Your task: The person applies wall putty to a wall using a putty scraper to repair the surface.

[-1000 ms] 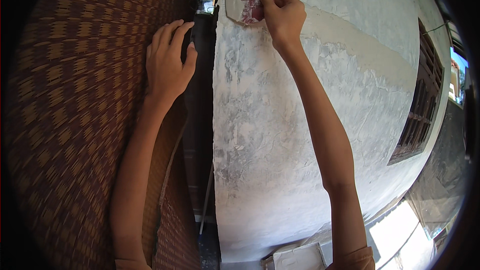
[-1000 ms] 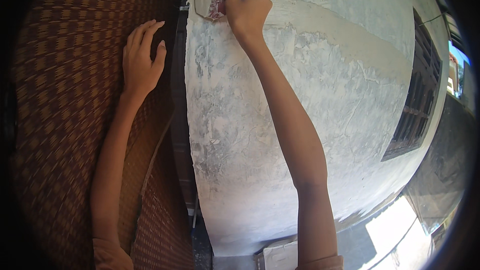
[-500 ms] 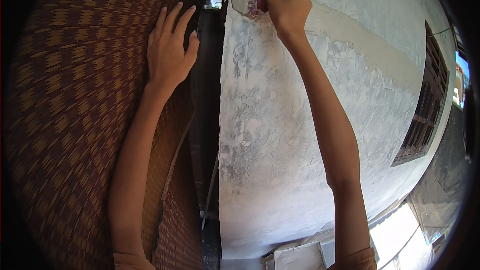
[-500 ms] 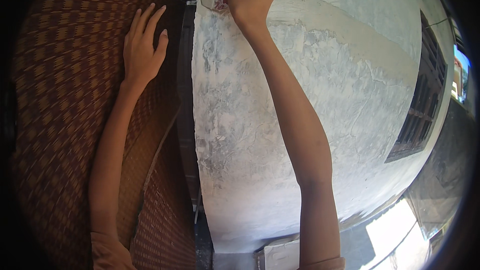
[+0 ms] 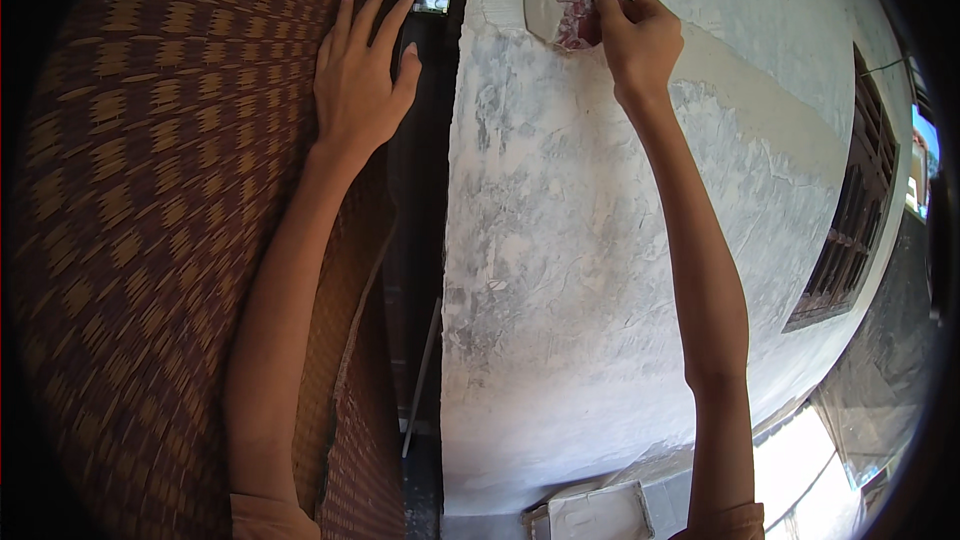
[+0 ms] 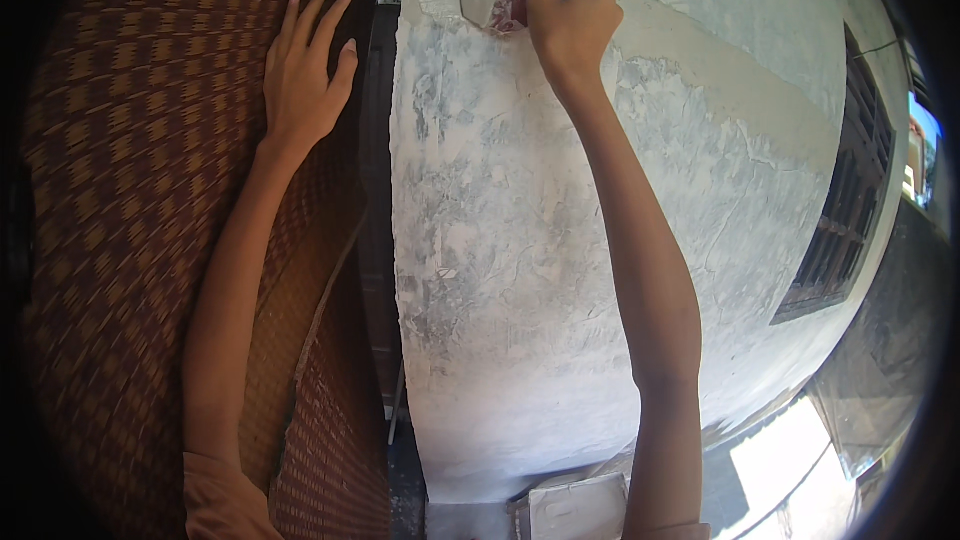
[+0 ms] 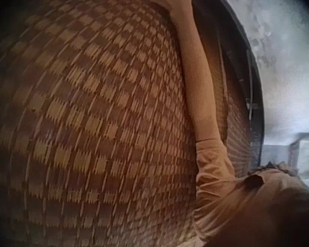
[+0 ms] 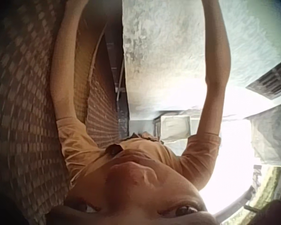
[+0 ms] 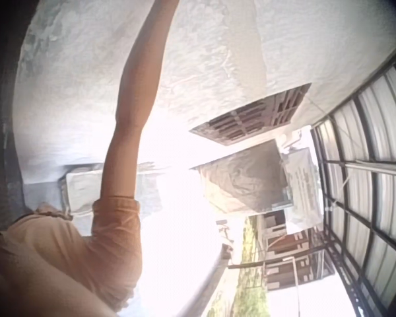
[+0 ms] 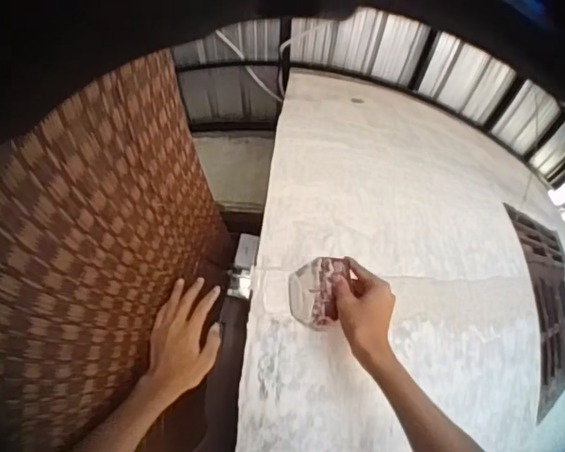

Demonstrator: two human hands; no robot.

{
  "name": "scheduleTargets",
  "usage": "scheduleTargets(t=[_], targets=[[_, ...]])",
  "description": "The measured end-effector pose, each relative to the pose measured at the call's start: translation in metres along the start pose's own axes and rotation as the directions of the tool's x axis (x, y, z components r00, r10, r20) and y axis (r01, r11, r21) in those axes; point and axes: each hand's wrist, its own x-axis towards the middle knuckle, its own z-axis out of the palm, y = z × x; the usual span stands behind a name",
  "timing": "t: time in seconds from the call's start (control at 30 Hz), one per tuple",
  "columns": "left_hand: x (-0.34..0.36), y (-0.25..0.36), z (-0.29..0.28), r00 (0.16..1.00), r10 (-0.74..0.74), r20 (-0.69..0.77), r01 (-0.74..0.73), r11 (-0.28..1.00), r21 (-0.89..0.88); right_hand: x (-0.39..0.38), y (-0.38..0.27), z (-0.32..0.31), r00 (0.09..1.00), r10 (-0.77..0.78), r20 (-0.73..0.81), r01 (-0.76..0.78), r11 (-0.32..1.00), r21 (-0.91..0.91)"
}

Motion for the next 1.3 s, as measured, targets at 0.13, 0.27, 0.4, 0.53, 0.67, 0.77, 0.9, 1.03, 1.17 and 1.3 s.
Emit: scheduleTargets(t=[0.13, 0.27, 0.4, 0.53, 0.67, 0.77, 0.9, 1.03, 1.17, 1.3], targets=[[0.001, -0.001, 0.004, 1.0, 0.009, -0.013, -0.009, 1.0, 0.002, 0.008, 0.006, -0.024, 0.995, 0.047, -0.083, -0.023, 0.963, 0.27], [0.002, 0.0, 0.014, 1.0, 0.001, -0.022, -0.001, 1.0, -0.001, -0.011, -0.005, 0.021, 1.0, 0.003, 0.013, -0.005, 0.988, 0.155], [0.004, -0.001, 0.018, 1.0, 0.004, -0.026, -0.004, 1.0, 0.003, -0.018, -0.001, 0.025, 0.997, 0.06, 0.05, -0.063, 0.996, 0.059], [0.005, -0.002, 0.017, 1.0, 0.003, -0.029, -0.002, 1.0, 0.013, 0.005, 0.024, -0.031, 0.983, 0.133, -0.123, -0.099, 0.963, 0.25], [0.007, 0.001, 0.024, 0.999, -0.004, -0.036, 0.004, 1.0, -0.004, 0.008, 0.019, -0.033, 0.989, 0.105, -0.105, -0.06, 0.931, 0.359], [0.009, 0.006, 0.03, 0.998, -0.006, -0.056, 0.004, 0.999, -0.035, -0.011, 0.006, 0.007, 0.999, 0.054, 0.004, -0.053, 0.969, 0.241], [0.008, 0.006, 0.033, 0.997, 0.0, -0.075, -0.003, 0.999, -0.044, -0.017, 0.014, 0.001, 0.999, 0.033, -0.03, -0.029, 0.99, 0.135], [0.01, 0.01, 0.035, 0.998, -0.007, -0.066, 0.004, 0.998, -0.057, 0.002, 0.041, -0.062, 0.984, 0.112, -0.141, -0.068, 0.956, 0.284], [0.01, 0.008, 0.037, 0.997, -0.032, -0.066, 0.028, 0.997, -0.069, 0.001, 0.028, -0.059, 0.983, 0.099, -0.158, -0.044, 0.948, 0.316], [0.011, 0.011, 0.035, 0.998, -0.032, -0.054, 0.028, 0.997, -0.07, -0.007, -0.012, 0.009, 0.995, 0.095, 0.01, -0.093, 0.931, 0.354]])
